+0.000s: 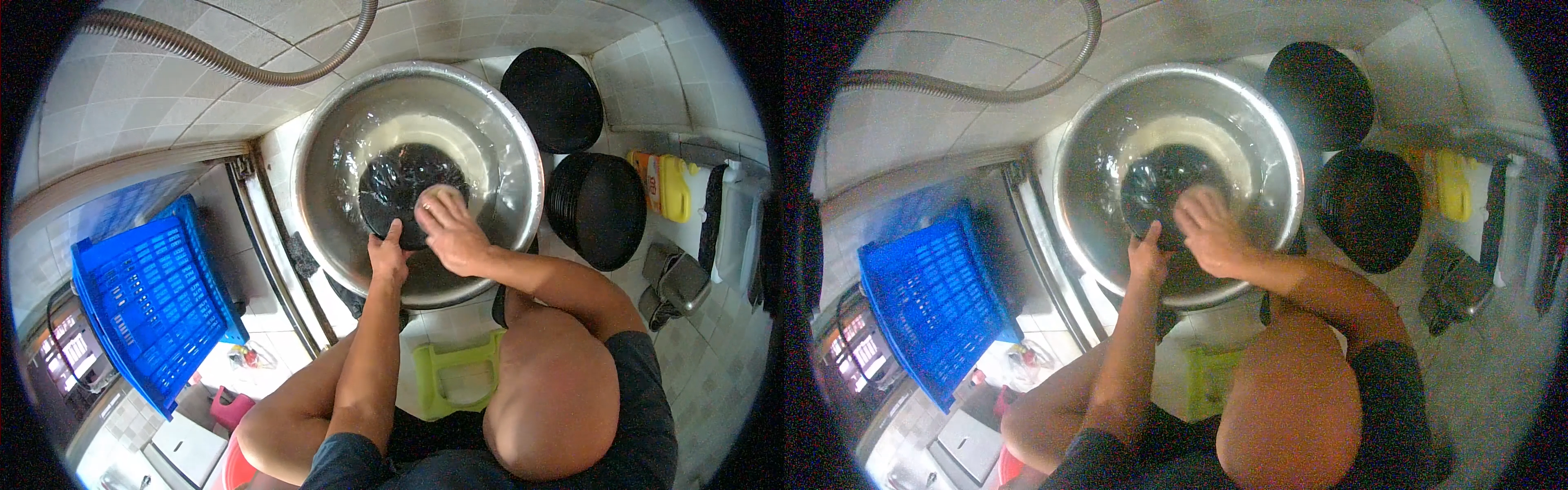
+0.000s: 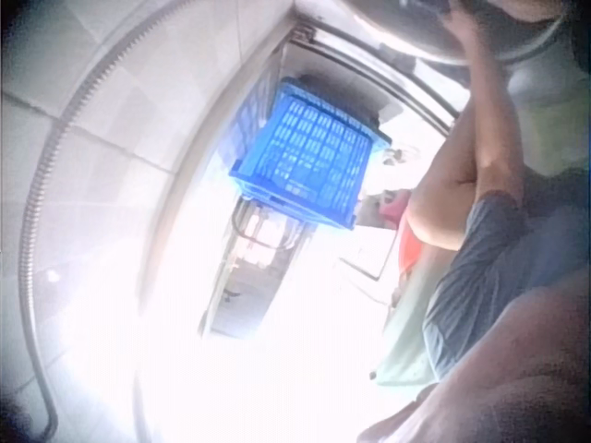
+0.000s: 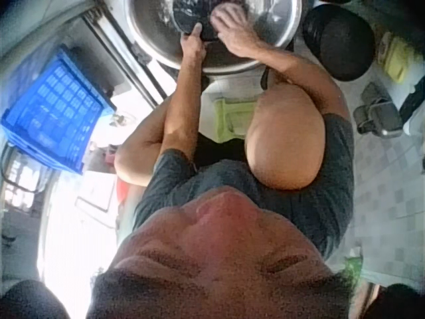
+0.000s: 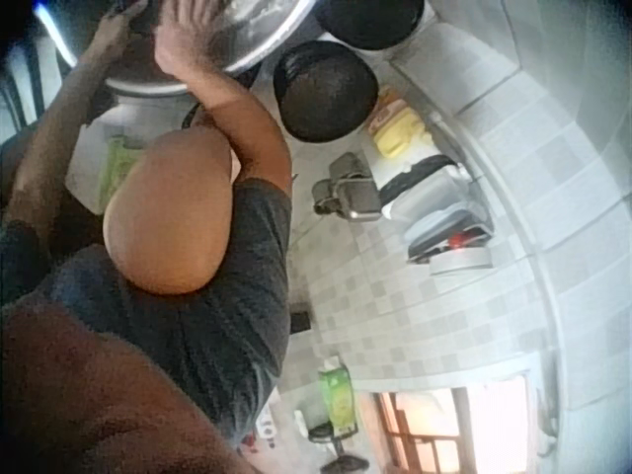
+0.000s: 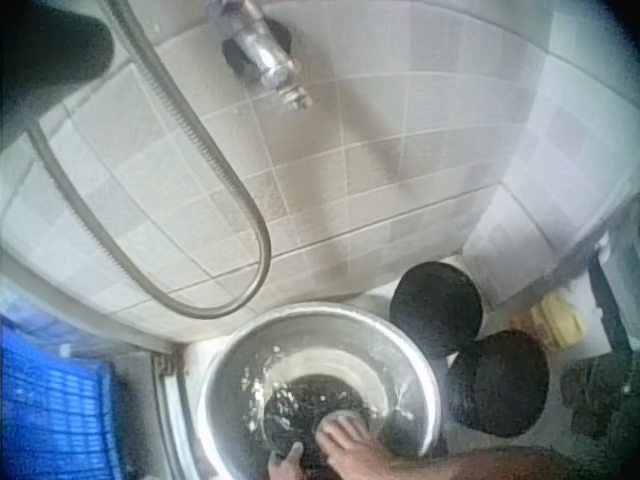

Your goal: The person washes several black circular stove burner caps in a basin of water using a sponge.

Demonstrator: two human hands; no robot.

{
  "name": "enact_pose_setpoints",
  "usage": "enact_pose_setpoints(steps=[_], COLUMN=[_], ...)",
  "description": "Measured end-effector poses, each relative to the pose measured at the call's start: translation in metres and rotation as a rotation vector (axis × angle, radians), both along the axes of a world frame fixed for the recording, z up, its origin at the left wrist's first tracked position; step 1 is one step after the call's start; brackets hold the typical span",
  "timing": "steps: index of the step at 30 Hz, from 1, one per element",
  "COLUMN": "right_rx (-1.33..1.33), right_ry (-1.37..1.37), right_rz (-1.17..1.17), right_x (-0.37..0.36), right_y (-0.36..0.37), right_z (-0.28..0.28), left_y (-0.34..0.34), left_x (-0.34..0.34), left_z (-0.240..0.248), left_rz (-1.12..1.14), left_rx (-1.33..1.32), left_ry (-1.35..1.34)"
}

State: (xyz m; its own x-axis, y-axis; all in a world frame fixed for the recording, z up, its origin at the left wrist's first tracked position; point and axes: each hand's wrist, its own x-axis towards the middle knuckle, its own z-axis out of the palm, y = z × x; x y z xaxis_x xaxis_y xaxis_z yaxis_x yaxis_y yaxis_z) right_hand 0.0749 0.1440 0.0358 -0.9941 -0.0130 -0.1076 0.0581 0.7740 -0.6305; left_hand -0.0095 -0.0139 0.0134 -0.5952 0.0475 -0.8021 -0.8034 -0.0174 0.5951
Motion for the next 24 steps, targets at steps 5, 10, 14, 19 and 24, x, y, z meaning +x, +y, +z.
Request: enact_pose_setpoints(steps=[5, 10, 14, 19, 24], right_rx=[0.184, 0.224, 0.256, 0.177, -0.028], right_ry=[-0.023, -0.006, -0.097, -0.066, -0.030], right_rz=[0.173, -0.008, -0.252, 0.165, 0.352], right_x=[-0.019, -0.079, -0.091, -0.088, -0.035], right_y=[0.010, 0.029, 0.031, 0.008, -0.023], right_z=[-0.048, -0.053, -0.065, -0.041, -0.015], left_y=[0.006, 0.002, 0.019, 0.015, -0.011], left_x=[0.000, -0.007, -0.001, 0.003, 0.003], left_z=[-0.006, -0.009, -0.003, 0.003, -0.013], left_rz=[-0.107, -0.100, 0.005, 0.122, 0.171], left_rx=[-0.074, -0.075, 0.222, 0.363, 0.588], left_ry=[-0.085, -0.159, -0.229, -0.335, -0.180])
